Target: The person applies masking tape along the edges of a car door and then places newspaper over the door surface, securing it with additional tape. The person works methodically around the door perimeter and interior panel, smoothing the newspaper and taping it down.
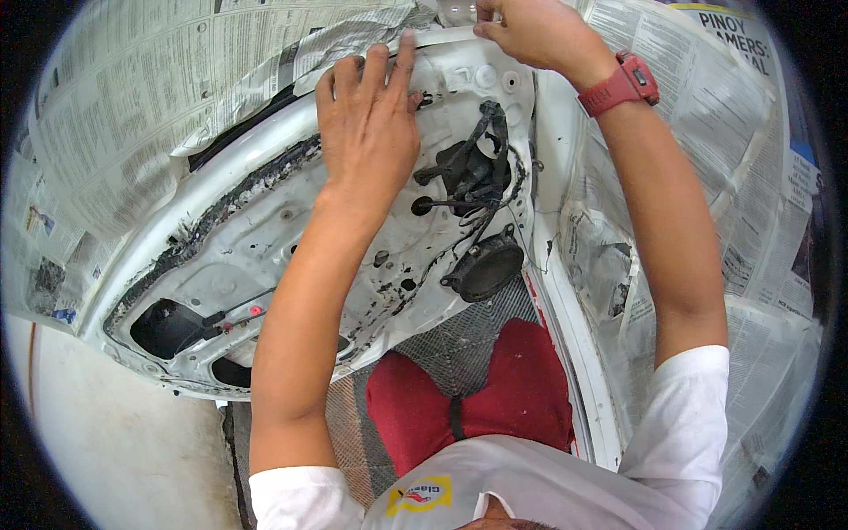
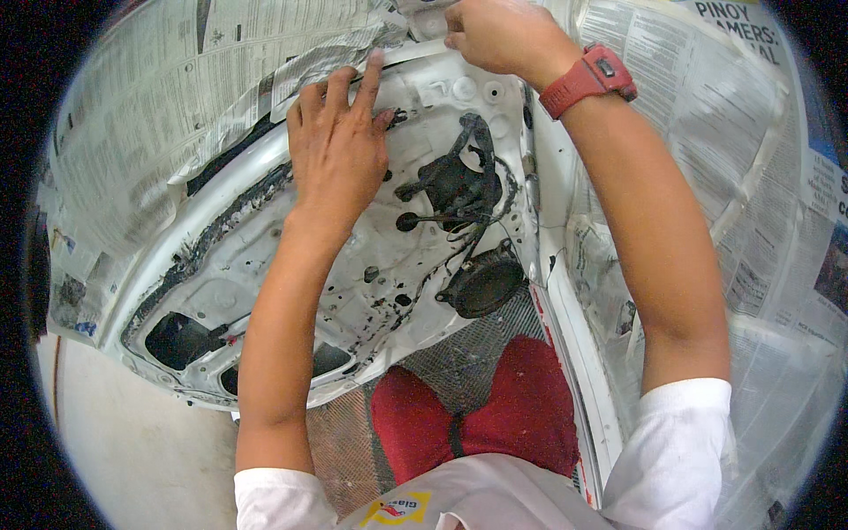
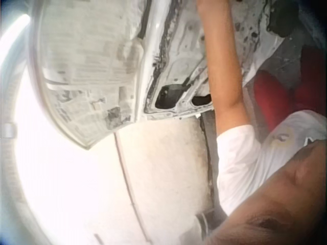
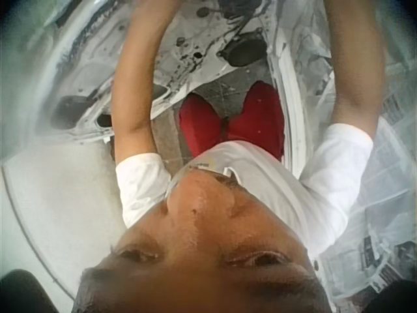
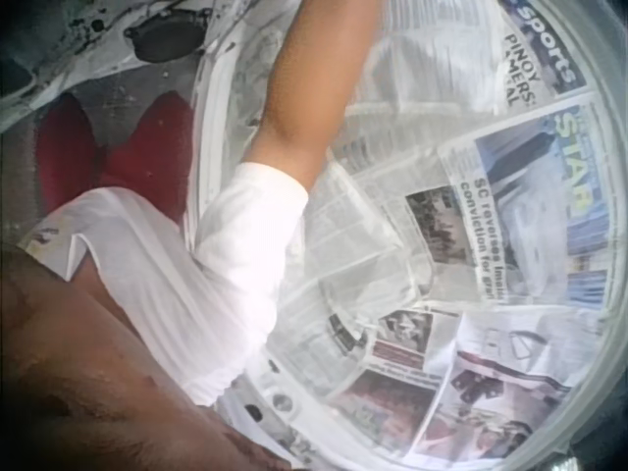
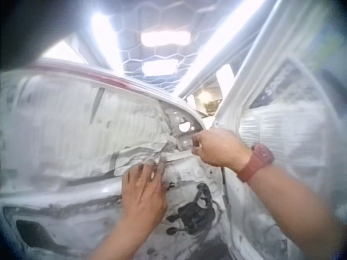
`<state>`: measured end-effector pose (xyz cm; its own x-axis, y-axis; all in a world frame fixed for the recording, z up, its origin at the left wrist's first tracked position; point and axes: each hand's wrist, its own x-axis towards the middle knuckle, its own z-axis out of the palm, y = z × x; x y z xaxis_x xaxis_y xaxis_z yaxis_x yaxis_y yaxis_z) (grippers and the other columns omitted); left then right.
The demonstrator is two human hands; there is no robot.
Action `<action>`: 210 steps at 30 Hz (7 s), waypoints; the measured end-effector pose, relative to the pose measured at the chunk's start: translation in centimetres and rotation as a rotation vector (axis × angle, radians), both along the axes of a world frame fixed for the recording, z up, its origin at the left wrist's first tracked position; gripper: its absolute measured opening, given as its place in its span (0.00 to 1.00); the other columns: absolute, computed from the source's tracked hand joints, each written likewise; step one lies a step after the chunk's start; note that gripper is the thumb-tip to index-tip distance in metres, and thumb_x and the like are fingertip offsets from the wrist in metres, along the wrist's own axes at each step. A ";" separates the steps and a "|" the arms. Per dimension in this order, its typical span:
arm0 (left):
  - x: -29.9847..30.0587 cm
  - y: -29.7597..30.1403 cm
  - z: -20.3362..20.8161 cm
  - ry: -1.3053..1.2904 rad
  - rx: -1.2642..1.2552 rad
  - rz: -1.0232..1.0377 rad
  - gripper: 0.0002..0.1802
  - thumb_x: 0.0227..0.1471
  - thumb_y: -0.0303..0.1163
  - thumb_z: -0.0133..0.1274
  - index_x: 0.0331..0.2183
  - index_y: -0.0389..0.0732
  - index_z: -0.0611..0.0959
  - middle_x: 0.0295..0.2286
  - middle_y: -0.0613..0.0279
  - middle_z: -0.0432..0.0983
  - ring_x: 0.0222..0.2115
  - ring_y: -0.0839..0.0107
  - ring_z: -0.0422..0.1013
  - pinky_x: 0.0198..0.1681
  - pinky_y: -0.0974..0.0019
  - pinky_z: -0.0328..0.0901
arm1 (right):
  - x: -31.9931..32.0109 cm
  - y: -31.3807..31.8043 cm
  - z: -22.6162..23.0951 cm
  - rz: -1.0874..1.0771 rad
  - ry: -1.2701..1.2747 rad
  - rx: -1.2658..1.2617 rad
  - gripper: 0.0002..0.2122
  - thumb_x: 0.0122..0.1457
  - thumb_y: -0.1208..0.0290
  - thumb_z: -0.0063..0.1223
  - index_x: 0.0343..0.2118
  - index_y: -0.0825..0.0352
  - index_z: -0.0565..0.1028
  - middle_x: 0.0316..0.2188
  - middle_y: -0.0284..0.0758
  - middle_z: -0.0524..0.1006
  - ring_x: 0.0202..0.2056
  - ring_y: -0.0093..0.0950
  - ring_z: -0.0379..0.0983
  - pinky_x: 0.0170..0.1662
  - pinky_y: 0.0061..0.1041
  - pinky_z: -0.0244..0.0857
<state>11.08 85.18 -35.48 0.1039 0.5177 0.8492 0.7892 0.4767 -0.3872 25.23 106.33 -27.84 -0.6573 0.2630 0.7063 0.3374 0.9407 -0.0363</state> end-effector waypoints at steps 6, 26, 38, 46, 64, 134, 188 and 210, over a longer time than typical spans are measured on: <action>-0.1 0.5 0.3 0.052 -0.037 0.106 0.35 0.61 0.38 0.66 0.68 0.58 0.80 0.56 0.59 0.75 0.53 0.54 0.69 0.59 0.46 0.62 | -1.2 1.8 -2.4 0.242 0.306 -0.366 0.15 0.69 0.62 0.60 0.42 0.71 0.85 0.31 0.47 0.86 0.33 0.40 0.85 0.42 0.41 0.78; 1.5 2.7 0.7 0.075 -0.131 0.058 0.37 0.57 0.29 0.61 0.68 0.38 0.78 0.60 0.54 0.72 0.60 0.50 0.67 0.62 0.44 0.60 | -3.8 -0.7 -4.7 0.306 0.599 -0.372 0.26 0.54 0.45 0.75 0.44 0.66 0.89 0.40 0.49 0.89 0.44 0.49 0.87 0.54 0.44 0.79; 1.7 3.4 1.2 0.058 -0.157 0.099 0.35 0.59 0.33 0.62 0.68 0.42 0.80 0.61 0.57 0.72 0.58 0.53 0.66 0.60 0.45 0.60 | -5.4 0.0 -6.4 0.228 0.667 -0.241 0.08 0.59 0.67 0.70 0.39 0.62 0.90 0.36 0.47 0.88 0.42 0.49 0.86 0.50 0.47 0.79; 1.3 3.9 1.1 0.089 -0.129 0.063 0.34 0.58 0.30 0.60 0.66 0.40 0.81 0.60 0.58 0.73 0.58 0.54 0.67 0.60 0.46 0.61 | -7.2 0.4 -5.2 0.238 0.746 0.200 0.06 0.61 0.68 0.66 0.40 0.57 0.89 0.30 0.40 0.84 0.36 0.46 0.84 0.48 0.46 0.73; 0.9 3.1 2.0 0.119 -0.116 -0.018 0.27 0.61 0.33 0.59 0.61 0.39 0.86 0.55 0.56 0.79 0.54 0.53 0.72 0.56 0.47 0.67 | -5.9 0.0 -6.4 0.280 0.600 0.144 0.10 0.63 0.67 0.60 0.42 0.61 0.89 0.33 0.46 0.85 0.39 0.48 0.83 0.51 0.49 0.73; 2.8 -2.8 5.6 -0.896 -0.033 -0.624 0.08 0.64 0.29 0.68 0.38 0.34 0.89 0.29 0.68 0.83 0.31 0.78 0.75 0.39 0.70 0.70 | 4.5 -9.4 -10.7 0.983 0.262 -0.934 0.20 0.80 0.64 0.51 0.66 0.67 0.65 0.27 0.35 0.84 0.27 0.26 0.81 0.33 0.28 0.73; -1.1 5.4 13.8 0.196 0.075 0.000 0.15 0.50 0.48 0.74 0.36 0.51 0.91 0.31 0.60 0.88 0.37 0.51 0.84 0.37 0.48 0.76 | -9.5 -3.3 -4.5 -0.110 0.776 -0.020 0.13 0.58 0.58 0.67 0.34 0.63 0.90 0.47 0.42 0.82 0.54 0.44 0.76 0.60 0.51 0.59; -2.6 2.8 6.4 0.272 -0.206 -0.063 0.17 0.65 0.41 0.62 0.54 0.54 0.89 0.65 0.61 0.77 0.70 0.56 0.68 0.73 0.43 0.60 | 5.3 -9.5 -29.1 0.245 0.596 -0.786 0.05 0.63 0.77 0.62 0.40 0.68 0.80 0.39 0.43 0.84 0.45 0.49 0.80 0.52 0.47 0.68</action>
<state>8.50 87.97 -29.05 0.3489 0.6610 0.6643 0.6695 0.3202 -0.6702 30.51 96.78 -56.94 -0.3525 0.6996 0.6215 -0.1363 0.6187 -0.7737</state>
